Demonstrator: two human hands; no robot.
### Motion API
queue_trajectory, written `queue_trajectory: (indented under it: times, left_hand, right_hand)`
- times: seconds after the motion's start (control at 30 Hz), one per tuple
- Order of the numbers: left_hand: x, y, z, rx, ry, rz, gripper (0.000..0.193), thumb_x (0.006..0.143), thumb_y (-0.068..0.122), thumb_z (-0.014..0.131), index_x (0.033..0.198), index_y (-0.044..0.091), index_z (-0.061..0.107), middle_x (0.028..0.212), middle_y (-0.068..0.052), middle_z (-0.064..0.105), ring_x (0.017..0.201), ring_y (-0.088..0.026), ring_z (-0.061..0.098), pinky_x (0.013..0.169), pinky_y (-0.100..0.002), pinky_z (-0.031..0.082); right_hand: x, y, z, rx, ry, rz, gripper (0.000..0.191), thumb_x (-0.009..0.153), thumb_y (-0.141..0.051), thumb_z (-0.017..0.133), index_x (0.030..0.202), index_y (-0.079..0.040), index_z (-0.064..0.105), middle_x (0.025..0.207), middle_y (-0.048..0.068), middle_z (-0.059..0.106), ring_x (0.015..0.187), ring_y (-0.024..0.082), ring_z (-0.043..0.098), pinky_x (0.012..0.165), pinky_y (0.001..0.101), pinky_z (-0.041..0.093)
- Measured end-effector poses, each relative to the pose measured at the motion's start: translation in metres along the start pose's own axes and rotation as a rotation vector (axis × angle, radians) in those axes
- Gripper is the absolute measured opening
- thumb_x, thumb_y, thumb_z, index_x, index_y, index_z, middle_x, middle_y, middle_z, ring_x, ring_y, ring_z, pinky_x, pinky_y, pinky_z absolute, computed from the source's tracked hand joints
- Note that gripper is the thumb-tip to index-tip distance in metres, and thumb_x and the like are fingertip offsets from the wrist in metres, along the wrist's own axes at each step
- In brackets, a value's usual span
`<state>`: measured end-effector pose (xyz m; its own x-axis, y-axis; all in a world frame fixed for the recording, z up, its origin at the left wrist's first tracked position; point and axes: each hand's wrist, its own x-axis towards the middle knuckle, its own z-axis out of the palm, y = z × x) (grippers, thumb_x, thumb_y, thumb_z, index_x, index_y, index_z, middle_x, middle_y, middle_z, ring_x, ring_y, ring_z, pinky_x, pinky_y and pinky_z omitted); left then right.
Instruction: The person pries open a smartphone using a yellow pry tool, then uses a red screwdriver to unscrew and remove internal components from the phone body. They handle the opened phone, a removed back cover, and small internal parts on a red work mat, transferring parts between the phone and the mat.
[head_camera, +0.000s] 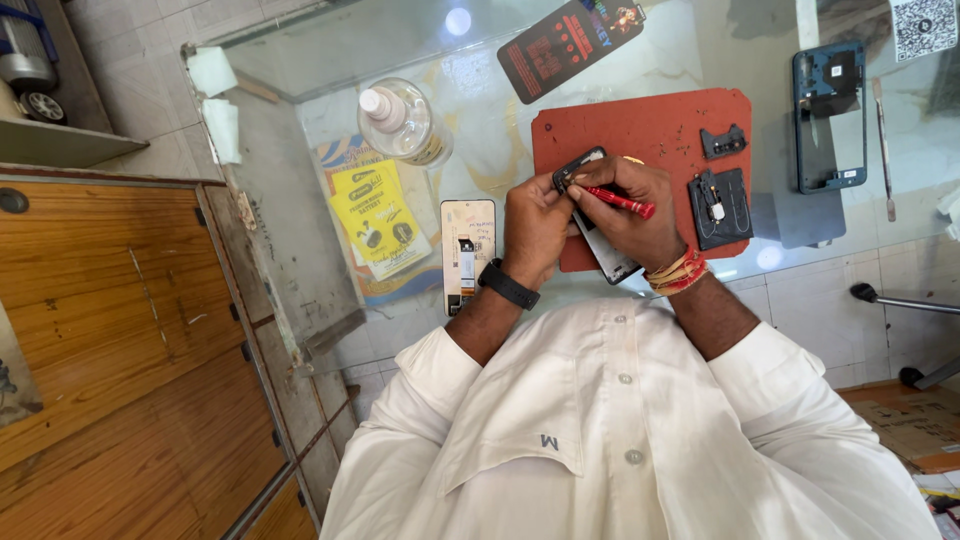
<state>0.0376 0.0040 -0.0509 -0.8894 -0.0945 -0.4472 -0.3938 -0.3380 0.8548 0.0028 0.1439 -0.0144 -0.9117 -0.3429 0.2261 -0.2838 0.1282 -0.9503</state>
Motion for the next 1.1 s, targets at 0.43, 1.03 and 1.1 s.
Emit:
queue_trajectory:
  times: [0.43,1.03,1.1]
  left_hand:
    - [0.001,-0.005,-0.014,-0.129,-0.166,-0.001,0.019,0.099,-0.003,0.064,0.117,-0.007,0.065,0.108,-0.011,0.075,0.092,-0.014,0.073,0.076,-0.032,0.066]
    - [0.013,0.015,-0.016,-0.229,-0.240,0.104,0.033,0.109,0.026,0.056,0.113,-0.004,0.066,0.095,-0.011,0.072,0.078,-0.016,0.074,0.066,-0.030,0.064]
    - [0.012,0.013,-0.015,-0.245,-0.231,0.114,0.033,0.109,0.027,0.056,0.112,-0.005,0.066,0.095,-0.011,0.072,0.078,-0.016,0.074,0.065,-0.030,0.064]
  right_hand:
    - [-0.001,0.000,-0.015,0.155,-0.142,0.009,0.010,0.094,0.006,0.074,0.096,0.002,0.065,0.098,0.008,0.071,0.089,0.010,0.066,0.076,0.0257,0.054]
    - [0.016,-0.026,-0.027,-0.143,-0.191,-0.295,0.018,0.088,0.004,0.080,0.091,0.002,0.063,0.097,0.015,0.071,0.089,0.026,0.073,0.076,0.0349,0.057]
    - [0.012,-0.027,-0.027,-0.163,-0.208,-0.318,0.017,0.086,0.004,0.079,0.092,0.001,0.063,0.098,0.015,0.072,0.091,0.027,0.073,0.079,0.0361,0.058]
